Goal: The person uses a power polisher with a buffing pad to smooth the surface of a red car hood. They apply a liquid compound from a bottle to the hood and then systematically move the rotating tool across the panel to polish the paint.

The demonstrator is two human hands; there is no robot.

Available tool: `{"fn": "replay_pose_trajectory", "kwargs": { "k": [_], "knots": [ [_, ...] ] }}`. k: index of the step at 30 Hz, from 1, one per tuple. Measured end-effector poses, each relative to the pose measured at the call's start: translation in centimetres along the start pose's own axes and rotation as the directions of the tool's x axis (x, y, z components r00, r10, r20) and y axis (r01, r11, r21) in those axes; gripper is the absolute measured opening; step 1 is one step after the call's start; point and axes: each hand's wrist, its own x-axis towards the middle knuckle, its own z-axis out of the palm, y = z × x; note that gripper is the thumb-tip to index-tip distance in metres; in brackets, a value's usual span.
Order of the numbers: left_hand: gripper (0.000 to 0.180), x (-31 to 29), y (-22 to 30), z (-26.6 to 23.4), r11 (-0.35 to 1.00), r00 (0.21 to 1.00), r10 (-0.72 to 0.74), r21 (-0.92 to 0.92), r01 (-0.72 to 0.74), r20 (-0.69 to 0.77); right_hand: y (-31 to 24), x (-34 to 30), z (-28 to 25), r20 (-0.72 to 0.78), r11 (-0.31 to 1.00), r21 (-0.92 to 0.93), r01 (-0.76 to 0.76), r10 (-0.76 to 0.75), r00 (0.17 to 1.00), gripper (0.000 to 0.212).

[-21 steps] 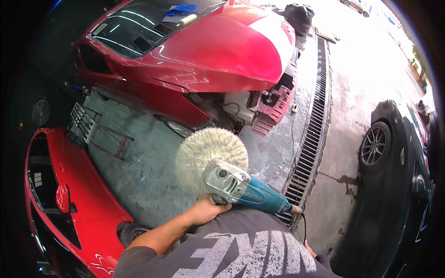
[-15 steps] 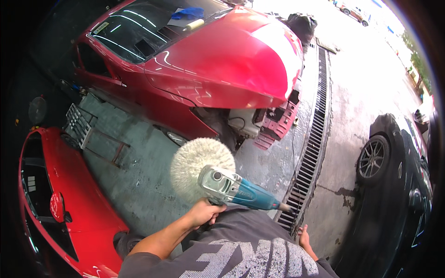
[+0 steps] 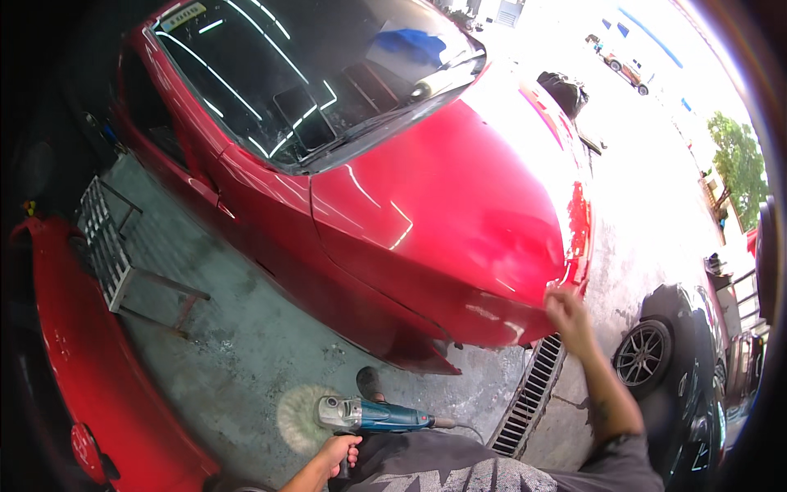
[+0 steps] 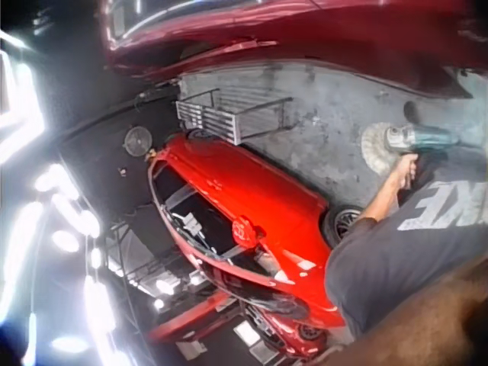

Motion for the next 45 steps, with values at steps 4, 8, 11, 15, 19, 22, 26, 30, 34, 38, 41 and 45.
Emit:
{"fn": "replay_pose_trajectory", "kwargs": {
  "k": [4,8,11,15,19,22,26,30,34,38,41,45],
  "knots": [
    [0.032,1.0,3.3,-0.6,0.997,0.997,0.074,0.006,-0.074,0.004,-12.5,25.7,-0.4,-0.126,0.952,-0.241,0.188,-0.223,0.967,0.052],
    [0.047,-0.3,5.5,-1.1,0.931,0.979,0.165,0.346,-0.113,-0.124,-21.1,45.8,2.6,-0.211,0.907,-0.304,0.292,-0.363,0.908,0.064],
    [0.044,1.5,3.8,-3.4,0.93,0.974,0.202,0.331,-0.159,-0.1,-24.7,55.7,6.4,-0.272,0.893,-0.271,0.359,-0.429,0.861,0.069],
    [0.037,1.9,3.3,-5.1,0.948,0.973,0.217,0.255,-0.192,-0.074,-28.0,61.2,9.6,-0.252,0.993,-0.121,0.012,-0.042,0.967,0.082],
    [0.018,8.7,-3.0,-13.6,0.418,0.703,0.655,0.643,-0.642,0.276,-26.7,64.2,9.5,-0.117,0.992,-0.099,-0.076,0.064,0.991,0.047],
    [0.018,9.0,-0.8,-13.1,0.376,0.739,0.633,0.743,-0.554,0.231,-26.2,63.5,8.6,-0.132,0.931,0.353,-0.09,0.145,0.981,0.033],
    [0.023,6.1,2.0,-11.9,0.283,0.818,0.539,0.871,-0.402,0.202,-23.9,60.0,-0.1,-0.167,0.55,0.828,0.105,0.064,0.984,0.032],
    [0.018,-0.4,6.3,-5.1,0.858,0.927,0.367,0.414,-0.304,-0.08,-27.3,46.9,-5.1,-0.27,0.482,0.798,0.362,-0.25,0.93,0.04],
    [0.033,-1.0,12.8,-1.1,0.904,0.953,0.295,0.345,-0.254,-0.074,-25.2,32.5,-13.2,-0.29,0.774,0.443,0.452,-0.353,0.889,0.046],
    [0.032,-3.7,11.8,1.8,0.901,0.945,0.317,0.337,-0.273,-0.082,-22.3,22.8,-14.1,-0.137,0.91,0.11,0.399,-0.384,0.913,0.052],
    [0.028,-4.0,10.1,1.6,0.902,0.936,0.345,0.303,-0.307,-0.077,-21.4,17.1,-10.9,-0.1,0.889,0.148,0.433,-0.422,0.901,0.057],
    [0.028,-3.9,8.3,3.4,0.88,0.919,0.39,0.319,-0.352,-0.061,-20.9,11.9,-8.8,-0.27,0.757,0.503,0.417,-0.321,0.908,0.058]
  ]
}}
